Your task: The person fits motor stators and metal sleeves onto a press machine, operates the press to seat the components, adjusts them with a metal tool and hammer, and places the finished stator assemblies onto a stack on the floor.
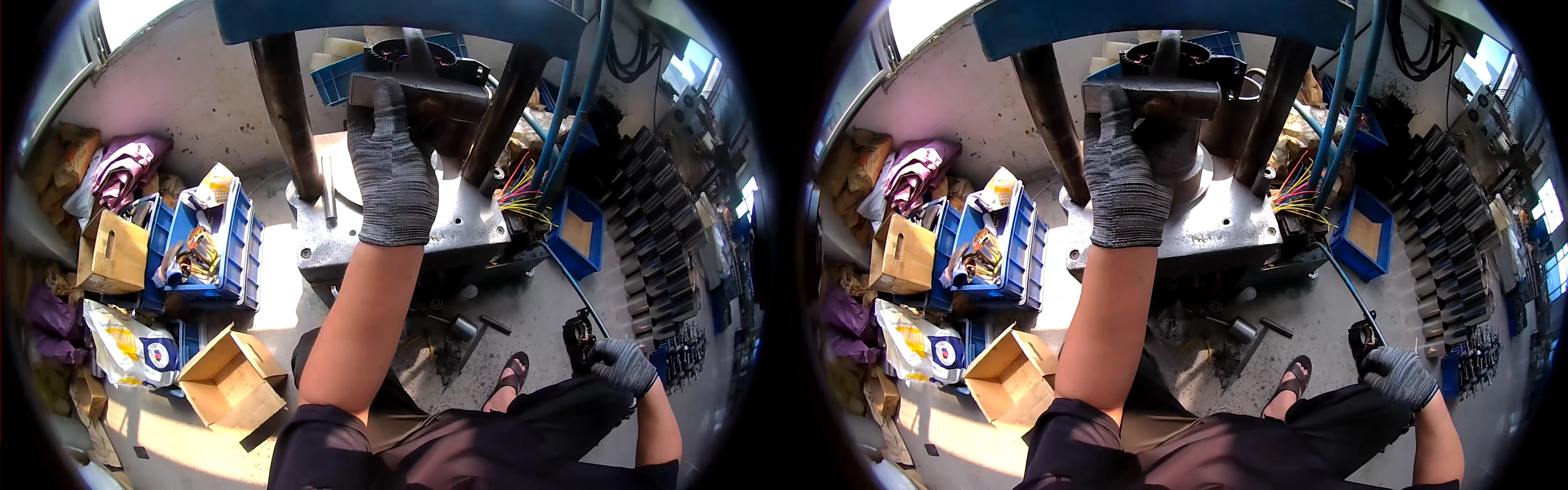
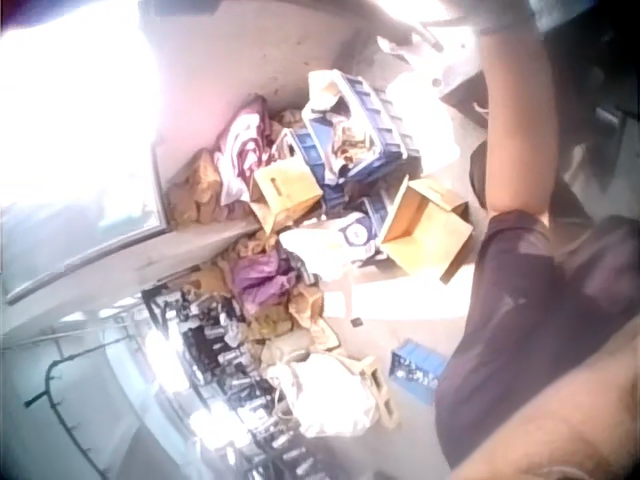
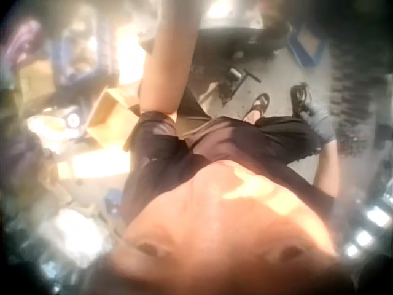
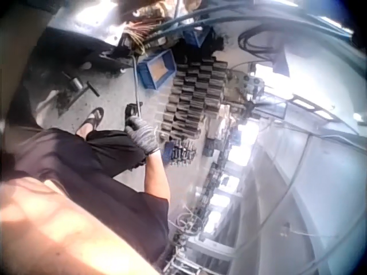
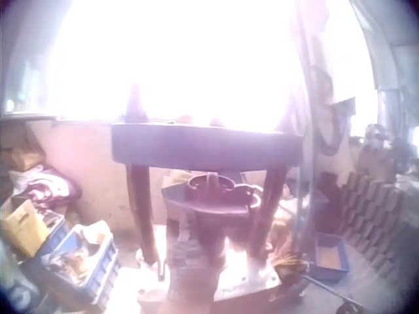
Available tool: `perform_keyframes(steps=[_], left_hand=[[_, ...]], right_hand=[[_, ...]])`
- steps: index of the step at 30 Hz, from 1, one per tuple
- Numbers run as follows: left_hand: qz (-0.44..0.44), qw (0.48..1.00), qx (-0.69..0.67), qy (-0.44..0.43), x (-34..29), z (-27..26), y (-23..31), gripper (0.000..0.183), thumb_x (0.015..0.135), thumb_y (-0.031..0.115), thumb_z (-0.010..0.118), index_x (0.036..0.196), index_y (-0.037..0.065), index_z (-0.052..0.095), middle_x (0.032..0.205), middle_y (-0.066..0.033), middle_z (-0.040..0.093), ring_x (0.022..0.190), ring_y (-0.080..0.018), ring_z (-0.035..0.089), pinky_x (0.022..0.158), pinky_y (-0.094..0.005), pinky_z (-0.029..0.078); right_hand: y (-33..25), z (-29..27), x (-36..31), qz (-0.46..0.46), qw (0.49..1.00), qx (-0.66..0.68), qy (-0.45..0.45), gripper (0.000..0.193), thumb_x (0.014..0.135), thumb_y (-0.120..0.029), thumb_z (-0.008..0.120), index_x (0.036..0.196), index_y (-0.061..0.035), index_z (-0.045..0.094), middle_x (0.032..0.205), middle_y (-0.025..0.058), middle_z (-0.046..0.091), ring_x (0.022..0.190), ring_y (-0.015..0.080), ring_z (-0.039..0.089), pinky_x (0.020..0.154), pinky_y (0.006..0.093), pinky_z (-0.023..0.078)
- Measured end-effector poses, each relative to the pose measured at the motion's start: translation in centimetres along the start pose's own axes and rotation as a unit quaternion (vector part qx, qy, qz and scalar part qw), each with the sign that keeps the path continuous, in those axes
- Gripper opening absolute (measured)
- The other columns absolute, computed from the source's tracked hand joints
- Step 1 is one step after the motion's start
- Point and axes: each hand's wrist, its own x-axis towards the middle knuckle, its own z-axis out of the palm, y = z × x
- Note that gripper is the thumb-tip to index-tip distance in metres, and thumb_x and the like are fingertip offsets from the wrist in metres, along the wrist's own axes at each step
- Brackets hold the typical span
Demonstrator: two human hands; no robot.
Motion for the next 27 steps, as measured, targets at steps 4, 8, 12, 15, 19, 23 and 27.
perform_keyframes(steps=[4,8,12,15,19,23,27], left_hand=[[0.039,0.999,0.002,0.024,-0.2,0.6,-1.6,0.048,0.100,0.032,0.068,0.138,0.012,0.048,0.125,-0.0152,0.060,0.111,-0.0290,0.066,0.083,-0.0413,0.066],[0.029,0.999,-0.009,0.030,-0.8,1.0,-1.3,0.049,0.098,0.031,0.072,0.138,0.014,0.048,0.121,-0.0119,0.060,0.108,-0.0273,0.065,0.083,-0.0414,0.064],[0.031,0.999,-0.022,0.029,-0.3,0.9,-1.3,0.048,0.097,0.030,0.073,0.136,0.014,0.049,0.117,-0.0119,0.061,0.104,-0.0266,0.066,0.081,-0.0425,0.064],[0.012,0.998,-0.042,0.037,-0.1,0.9,-1.1,0.047,0.097,0.030,0.073,0.134,0.014,0.049,0.114,-0.0119,0.061,0.101,-0.0262,0.067,0.081,-0.0430,0.064],[0.016,0.999,-0.033,0.033,-0.1,1.4,-1.0,0.047,0.097,0.031,0.073,0.134,0.014,0.049,0.114,-0.0118,0.062,0.102,-0.0258,0.067,0.083,-0.0436,0.064],[-0.018,0.999,-0.029,0.037,-1.1,2.1,-0.4,0.048,0.098,0.031,0.072,0.136,0.013,0.048,0.117,-0.0128,0.060,0.107,-0.0277,0.066,0.086,-0.0448,0.065],[-0.001,0.999,-0.025,0.029,-0.8,1.6,-0.6,0.047,0.099,0.029,0.070,0.136,0.011,0.048,0.116,-0.0135,0.060,0.107,-0.0270,0.066,0.088,-0.0443,0.066]], right_hand=[[0.1,1.1,-0.5,-0.012,0.999,0.000,0.039,0.016,0.079,-0.015,0.074,0.090,-0.0044,0.072,0.084,0.0178,0.069,0.083,0.0389,0.069,0.076,0.0433,0.056],[0.9,1.9,-0.8,-0.002,0.999,0.011,0.051,0.017,0.079,-0.016,0.074,0.090,-0.0032,0.071,0.084,0.0186,0.069,0.083,0.0400,0.068,0.076,0.0440,0.056],[0.7,1.8,-0.7,0.001,0.998,0.017,0.053,0.018,0.079,-0.017,0.074,0.090,-0.0030,0.071,0.086,0.0197,0.068,0.083,0.0411,0.067,0.075,0.0448,0.055],[1.0,1.7,-0.7,-0.006,0.998,0.002,0.057,0.019,0.079,-0.017,0.075,0.091,-0.0029,0.071,0.087,0.0200,0.068,0.083,0.0412,0.067,0.075,0.0448,0.055],[1.0,1.4,-0.7,0.004,0.999,-0.001,0.053,0.019,0.079,-0.017,0.075,0.091,-0.0030,0.071,0.087,0.0200,0.068,0.083,0.0413,0.067,0.075,0.0449,0.055],[1.2,1.2,-0.6,0.009,0.999,0.008,0.044,0.019,0.080,-0.019,0.073,0.091,-0.0046,0.072,0.087,0.0196,0.069,0.084,0.0405,0.068,0.076,0.0452,0.055],[0.0,-0.1,-0.6,0.010,1.000,-0.007,0.011,0.019,0.080,-0.021,0.072,0.092,-0.0064,0.073,0.089,0.0189,0.070,0.086,0.0392,0.069,0.078,0.0448,0.056]])
